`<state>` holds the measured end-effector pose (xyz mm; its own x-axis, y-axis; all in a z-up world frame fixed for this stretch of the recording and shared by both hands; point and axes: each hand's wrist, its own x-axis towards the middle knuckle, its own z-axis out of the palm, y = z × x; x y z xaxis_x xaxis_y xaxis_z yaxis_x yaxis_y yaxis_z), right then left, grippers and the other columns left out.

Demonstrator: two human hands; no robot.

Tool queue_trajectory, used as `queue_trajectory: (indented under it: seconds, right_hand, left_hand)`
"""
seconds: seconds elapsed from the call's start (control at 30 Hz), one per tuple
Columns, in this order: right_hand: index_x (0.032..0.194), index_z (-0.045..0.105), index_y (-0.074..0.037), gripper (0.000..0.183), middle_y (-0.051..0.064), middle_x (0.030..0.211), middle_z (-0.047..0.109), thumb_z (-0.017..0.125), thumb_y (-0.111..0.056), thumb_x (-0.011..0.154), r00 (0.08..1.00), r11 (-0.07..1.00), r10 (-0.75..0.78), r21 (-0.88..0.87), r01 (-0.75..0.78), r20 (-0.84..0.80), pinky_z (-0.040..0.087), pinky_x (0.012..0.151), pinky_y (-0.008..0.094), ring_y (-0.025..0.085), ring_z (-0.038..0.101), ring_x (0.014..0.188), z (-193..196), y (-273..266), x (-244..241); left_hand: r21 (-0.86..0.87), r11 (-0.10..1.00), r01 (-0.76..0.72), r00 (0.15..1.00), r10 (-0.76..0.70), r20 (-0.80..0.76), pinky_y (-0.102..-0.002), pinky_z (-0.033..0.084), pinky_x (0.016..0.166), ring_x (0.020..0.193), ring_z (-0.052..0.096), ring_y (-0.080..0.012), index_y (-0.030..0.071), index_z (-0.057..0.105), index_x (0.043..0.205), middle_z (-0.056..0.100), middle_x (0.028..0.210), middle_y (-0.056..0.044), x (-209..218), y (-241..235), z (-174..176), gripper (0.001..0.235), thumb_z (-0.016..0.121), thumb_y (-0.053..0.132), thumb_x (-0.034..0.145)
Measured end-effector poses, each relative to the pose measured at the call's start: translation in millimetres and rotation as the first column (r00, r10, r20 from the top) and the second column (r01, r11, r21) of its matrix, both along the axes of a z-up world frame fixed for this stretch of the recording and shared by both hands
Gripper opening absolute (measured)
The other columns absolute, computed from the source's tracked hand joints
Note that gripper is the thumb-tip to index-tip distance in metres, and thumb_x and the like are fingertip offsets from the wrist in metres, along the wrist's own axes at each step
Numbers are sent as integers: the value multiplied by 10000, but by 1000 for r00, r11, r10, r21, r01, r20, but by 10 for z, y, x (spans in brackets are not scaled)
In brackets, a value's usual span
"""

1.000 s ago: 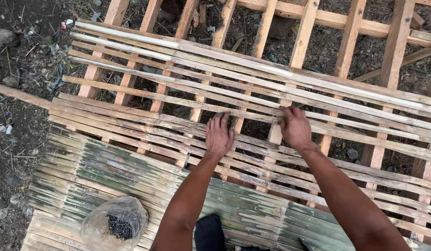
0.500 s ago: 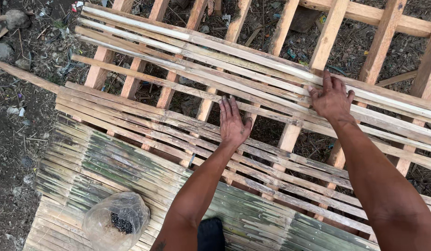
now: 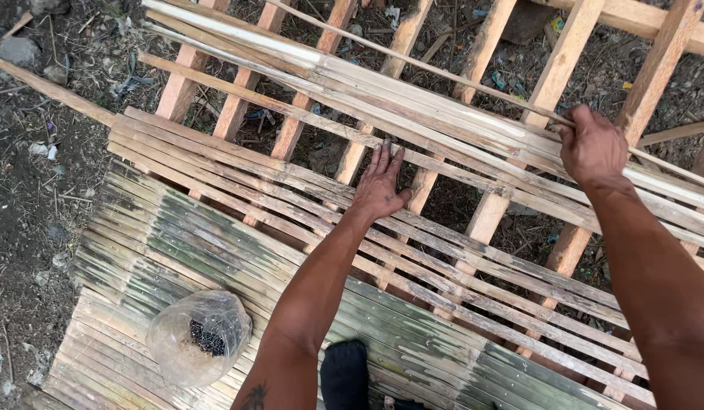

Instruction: The person hammers nails into bamboo slats laid over a wooden frame, then positions a bundle of thin bamboo strips across the frame and continues nailing them in place. The work proceeds methodically along the frame, securing each strip with a hammer and nails from a nearby container.

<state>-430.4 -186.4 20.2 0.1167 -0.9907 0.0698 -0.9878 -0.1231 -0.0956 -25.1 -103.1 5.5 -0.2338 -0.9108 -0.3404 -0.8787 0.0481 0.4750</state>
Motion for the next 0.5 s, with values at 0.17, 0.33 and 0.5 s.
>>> queue_trajectory:
  seconds: [0.17, 0.33, 0.5]
  right_hand:
    - [1492, 591, -307, 459, 92, 929, 646, 415, -496, 1113, 981, 972, 185, 157, -173, -62, 479, 433, 357, 167, 533, 468, 765, 593, 205]
    - [1366, 648, -291, 435, 94, 967, 759, 438, -487, 1040, 939, 907, 320, 244, -342, 129, 612, 665, 413, 221, 709, 669, 1022, 1314, 779]
    - [1319, 653, -271, 396, 139, 897, 736, 447, -463, 1041, 956, 860, 253, 418, -292, 147, 591, 809, 520, 341, 729, 787, 921, 1801, 947]
  left_hand:
    - [-559, 828, -25, 999, 38, 12, -499, 185, 1333, 1635, 136, -336, 122, 113, 1694, 72, 1764, -165, -148, 273, 151, 817, 536, 301, 1018]
    - [-214, 967, 139, 987, -119, 104, -480, 126, 1294, 1578, 119, -337, 134, 127, 1656, 116, 1707, -137, -278, 520, 685, 847, 533, 386, 956]
    - [-133, 975, 180, 974, -158, 163, -532, 133, 1239, 1539, 194, -341, 170, 350, 1566, 305, 1611, -130, -168, 754, 742, 635, 458, 468, 1016]
